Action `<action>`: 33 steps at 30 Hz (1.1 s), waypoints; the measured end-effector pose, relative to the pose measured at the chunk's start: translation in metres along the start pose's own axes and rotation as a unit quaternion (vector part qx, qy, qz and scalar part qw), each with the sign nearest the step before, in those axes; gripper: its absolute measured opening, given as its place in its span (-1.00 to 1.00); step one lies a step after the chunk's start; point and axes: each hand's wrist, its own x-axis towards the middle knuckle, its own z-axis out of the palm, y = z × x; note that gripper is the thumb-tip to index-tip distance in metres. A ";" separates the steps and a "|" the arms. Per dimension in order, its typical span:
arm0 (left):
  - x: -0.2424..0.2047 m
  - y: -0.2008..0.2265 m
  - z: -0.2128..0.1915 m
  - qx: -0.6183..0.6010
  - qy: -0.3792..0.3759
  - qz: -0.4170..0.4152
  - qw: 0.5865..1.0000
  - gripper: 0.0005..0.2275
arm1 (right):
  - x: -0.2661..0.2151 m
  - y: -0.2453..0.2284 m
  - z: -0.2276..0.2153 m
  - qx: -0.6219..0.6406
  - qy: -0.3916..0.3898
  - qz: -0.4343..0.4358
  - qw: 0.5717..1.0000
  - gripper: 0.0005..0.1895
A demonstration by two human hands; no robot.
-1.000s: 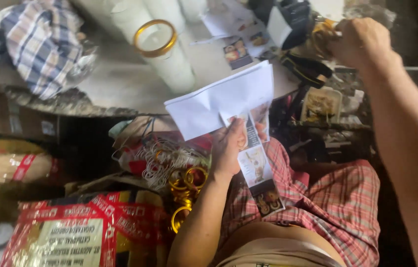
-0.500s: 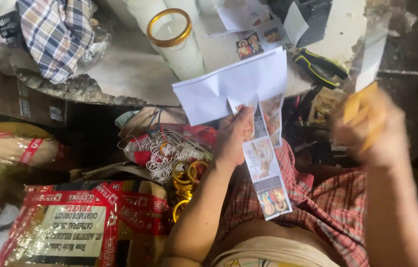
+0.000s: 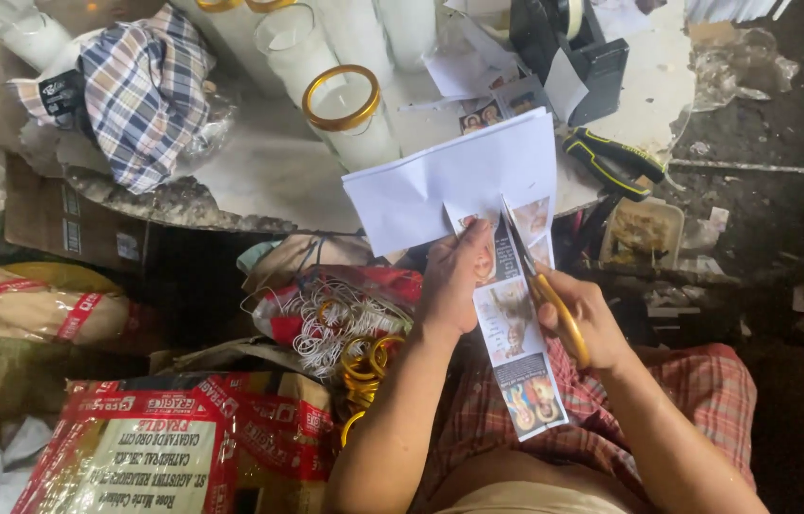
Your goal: Assembling decorative candles by placing gold rings on glass jars and applying cut-out labels.
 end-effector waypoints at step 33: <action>0.002 0.024 0.013 0.040 0.014 0.051 0.998 -0.56 | 0.045 0.011 -0.005 -0.155 0.040 -0.026 0.987 -0.36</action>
